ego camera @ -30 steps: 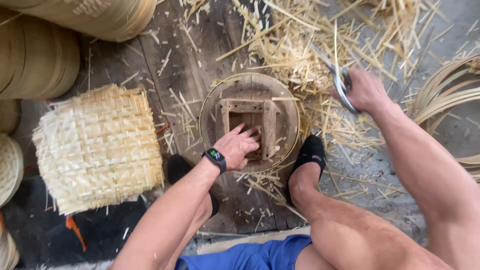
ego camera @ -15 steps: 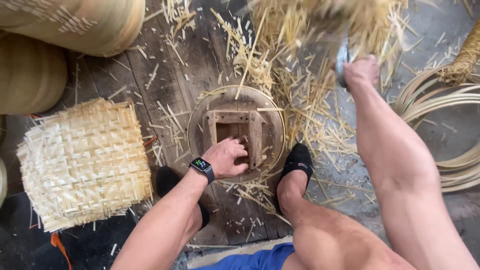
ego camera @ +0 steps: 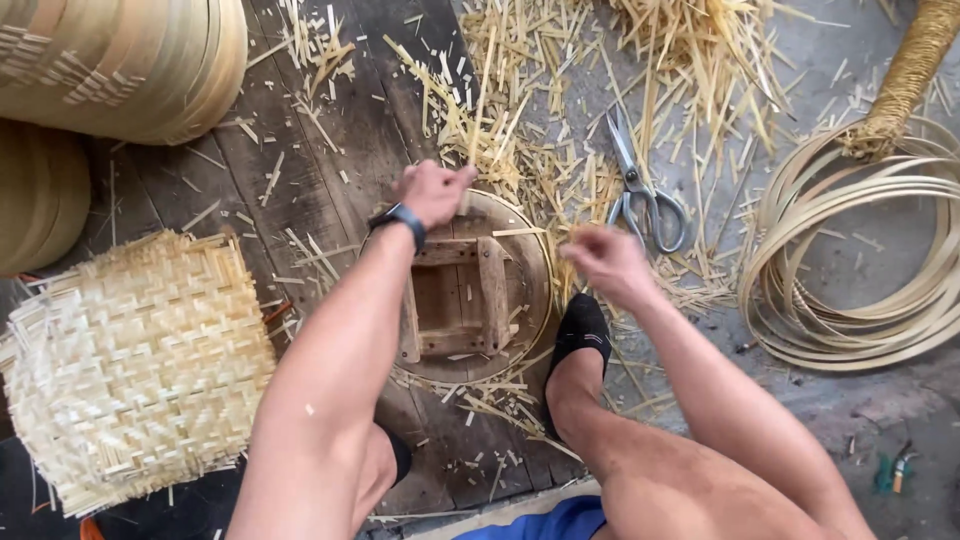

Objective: Trim bamboo strips and assemble a circular woven bamboo basket.

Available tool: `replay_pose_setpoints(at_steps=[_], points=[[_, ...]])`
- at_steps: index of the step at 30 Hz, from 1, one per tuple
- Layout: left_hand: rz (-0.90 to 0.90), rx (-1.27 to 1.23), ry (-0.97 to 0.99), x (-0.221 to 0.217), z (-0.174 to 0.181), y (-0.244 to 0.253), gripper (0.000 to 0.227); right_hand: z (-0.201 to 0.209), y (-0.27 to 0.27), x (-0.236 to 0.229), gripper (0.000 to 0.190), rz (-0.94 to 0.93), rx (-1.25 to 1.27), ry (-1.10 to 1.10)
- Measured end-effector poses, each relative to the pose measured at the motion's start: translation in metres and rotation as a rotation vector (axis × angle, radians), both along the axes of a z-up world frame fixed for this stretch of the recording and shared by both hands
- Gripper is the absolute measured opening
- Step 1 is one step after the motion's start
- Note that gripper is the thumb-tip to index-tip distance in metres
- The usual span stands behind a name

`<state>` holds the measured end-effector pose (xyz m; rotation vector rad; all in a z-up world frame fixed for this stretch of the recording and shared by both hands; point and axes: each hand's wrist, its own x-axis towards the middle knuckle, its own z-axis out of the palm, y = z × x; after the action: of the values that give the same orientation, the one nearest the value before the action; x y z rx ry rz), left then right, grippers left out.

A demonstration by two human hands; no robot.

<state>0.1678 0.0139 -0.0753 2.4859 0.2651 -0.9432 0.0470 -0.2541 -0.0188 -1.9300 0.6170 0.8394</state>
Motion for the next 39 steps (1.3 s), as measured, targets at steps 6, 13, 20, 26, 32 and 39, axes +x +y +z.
replay_pose_setpoints(at_steps=[6, 13, 20, 26, 32, 39], points=[[0.051, -0.201, -0.028, 0.008, -0.030, 0.008, 0.031, -0.064, 0.021, -0.019, 0.016, -0.210, 0.268, -0.002], [0.079, -0.107, -0.320, -0.010, -0.035, -0.002, 0.039, -0.058, 0.029, -0.014, 0.017, -0.273, 0.243, 0.037], [0.102, -0.188, -0.336, -0.013, -0.029, 0.056, 0.059, -0.032, 0.027, -0.034, 0.034, -0.070, 0.054, -0.126], [0.445, -0.277, 0.119, -0.068, -0.009, 0.169, 0.029, -0.049, 0.020, -0.067, 0.028, -0.134, 0.227, -0.062], [0.694, -0.279, 0.124, -0.075, 0.005, 0.161, 0.030, -0.051, 0.025, -0.069, 0.022, -0.252, 0.303, -0.088], [0.884, -0.207, -0.017, -0.181, 0.015, 0.139, 0.039, -0.027, 0.015, -0.026, 0.033, -0.267, 0.395, -0.231]])
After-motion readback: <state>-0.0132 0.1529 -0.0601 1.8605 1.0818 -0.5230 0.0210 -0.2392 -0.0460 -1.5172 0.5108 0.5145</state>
